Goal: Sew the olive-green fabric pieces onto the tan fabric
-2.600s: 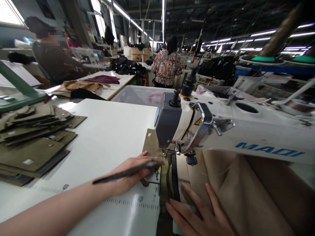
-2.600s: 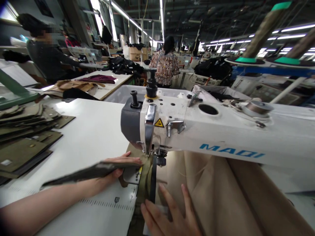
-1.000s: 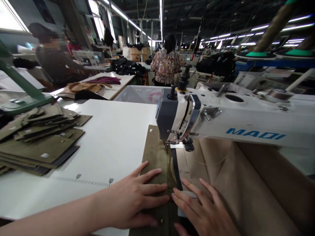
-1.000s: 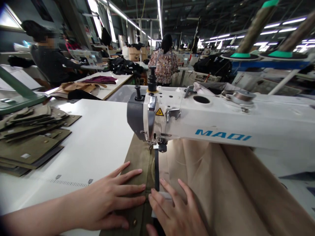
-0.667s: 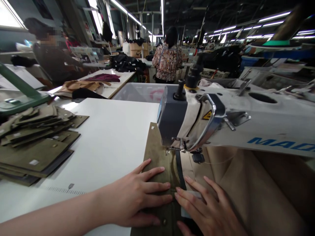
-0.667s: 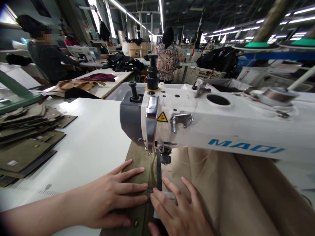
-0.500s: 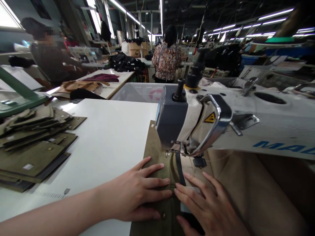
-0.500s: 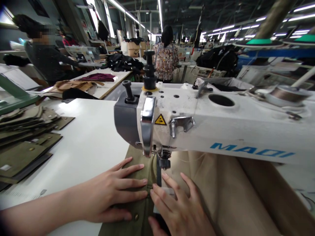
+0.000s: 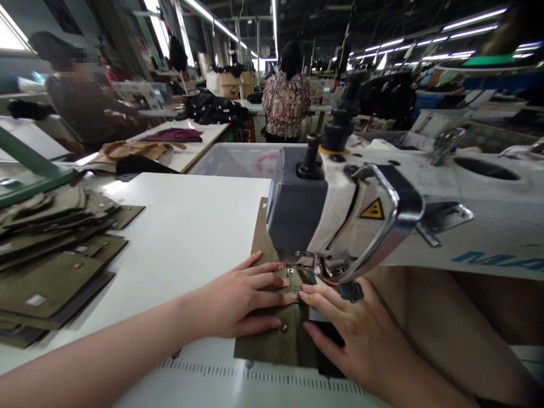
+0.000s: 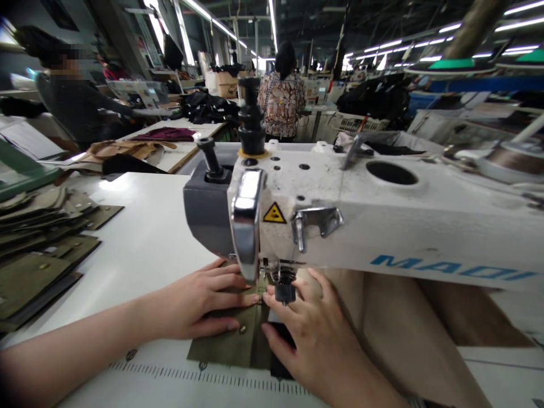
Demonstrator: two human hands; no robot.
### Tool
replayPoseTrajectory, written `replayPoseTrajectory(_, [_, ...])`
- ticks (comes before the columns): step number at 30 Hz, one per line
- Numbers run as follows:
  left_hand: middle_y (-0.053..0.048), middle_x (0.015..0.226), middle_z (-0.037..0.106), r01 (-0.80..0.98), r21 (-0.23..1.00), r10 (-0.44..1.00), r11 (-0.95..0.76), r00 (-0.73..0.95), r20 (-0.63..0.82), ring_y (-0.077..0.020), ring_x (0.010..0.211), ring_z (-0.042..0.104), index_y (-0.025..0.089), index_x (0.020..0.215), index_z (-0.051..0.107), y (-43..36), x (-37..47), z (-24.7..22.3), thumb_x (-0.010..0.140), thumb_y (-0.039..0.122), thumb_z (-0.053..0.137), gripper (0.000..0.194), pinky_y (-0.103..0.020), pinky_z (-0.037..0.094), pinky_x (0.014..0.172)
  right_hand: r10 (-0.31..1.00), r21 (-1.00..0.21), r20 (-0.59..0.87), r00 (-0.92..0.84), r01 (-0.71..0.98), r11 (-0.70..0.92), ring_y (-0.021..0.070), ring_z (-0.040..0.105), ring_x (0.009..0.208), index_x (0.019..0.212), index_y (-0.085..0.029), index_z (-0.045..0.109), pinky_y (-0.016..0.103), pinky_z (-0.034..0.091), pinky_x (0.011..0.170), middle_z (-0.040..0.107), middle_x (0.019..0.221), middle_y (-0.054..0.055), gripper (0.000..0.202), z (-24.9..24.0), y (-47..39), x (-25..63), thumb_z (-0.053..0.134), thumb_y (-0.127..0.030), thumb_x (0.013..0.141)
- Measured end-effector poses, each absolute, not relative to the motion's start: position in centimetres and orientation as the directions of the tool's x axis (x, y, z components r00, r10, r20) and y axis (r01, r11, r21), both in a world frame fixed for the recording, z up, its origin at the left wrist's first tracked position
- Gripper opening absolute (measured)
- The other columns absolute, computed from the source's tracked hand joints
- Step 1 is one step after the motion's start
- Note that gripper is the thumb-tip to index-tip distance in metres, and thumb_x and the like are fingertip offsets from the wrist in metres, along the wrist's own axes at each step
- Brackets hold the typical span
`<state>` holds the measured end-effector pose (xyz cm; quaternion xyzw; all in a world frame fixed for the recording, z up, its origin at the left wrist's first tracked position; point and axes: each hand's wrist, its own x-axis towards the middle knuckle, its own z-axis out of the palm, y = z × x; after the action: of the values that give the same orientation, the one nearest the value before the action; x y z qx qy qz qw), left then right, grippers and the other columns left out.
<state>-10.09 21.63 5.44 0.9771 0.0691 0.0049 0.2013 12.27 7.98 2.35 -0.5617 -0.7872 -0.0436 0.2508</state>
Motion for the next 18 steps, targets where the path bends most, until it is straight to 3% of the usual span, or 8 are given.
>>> replayPoseTrajectory(6, [-0.013,0.13,0.061,0.142,0.378,0.16,-0.915,0.987,0.016,-0.0298,0.136,0.048,0.024,0.139,0.059,22.0,-9.8,5.4,0.1,0.04,0.054,0.042,-0.052,0.029,0.122,0.862,-0.22,0.444,-0.244,0.903,0.369,0.0262,0.061,0.11,0.117,-0.027,0.062,0.046,0.026,0.108,0.07,0.12,-0.007,0.025,2.4,8.6,12.7,0.043,-0.039,0.105])
replayPoseTrajectory(10, [-0.012,0.13,0.061,0.155,0.367,0.185,-0.917,0.982,0.048,-0.0292,0.132,0.051,0.023,0.137,0.06,22.3,-9.4,5.2,0.102,0.037,0.051,0.039,-0.05,0.034,0.119,0.886,-0.22,0.391,-0.248,0.91,0.351,0.0258,0.062,0.103,0.117,-0.028,0.063,0.046,0.036,0.094,0.071,0.119,-0.004,0.024,2.3,9.4,13.4,0.047,-0.04,0.103])
replayPoseTrajectory(14, [-0.012,0.135,0.059,0.186,0.348,0.208,-0.919,0.978,0.029,-0.0301,0.136,0.047,0.021,0.139,0.058,21.8,-9.5,5.3,0.102,0.034,0.049,0.04,-0.051,0.03,0.121,0.911,-0.202,0.329,-0.249,0.924,0.325,0.0263,0.062,0.103,0.121,-0.028,0.065,0.044,0.042,0.085,0.072,0.113,0.0,0.025,2.0,10.0,13.8,0.054,-0.036,0.099])
replayPoseTrajectory(18, [-0.014,0.136,0.057,0.172,0.33,0.189,-0.928,0.982,0.02,-0.0307,0.139,0.044,0.023,0.142,0.055,21.0,-9.9,5.5,0.101,0.035,0.052,0.043,-0.053,0.03,0.121,0.9,-0.215,0.365,-0.236,0.92,0.328,0.0263,0.063,0.1,0.119,-0.028,0.066,0.044,0.041,0.084,0.074,0.108,-0.001,0.025,2.0,10.0,13.6,0.051,-0.035,0.101])
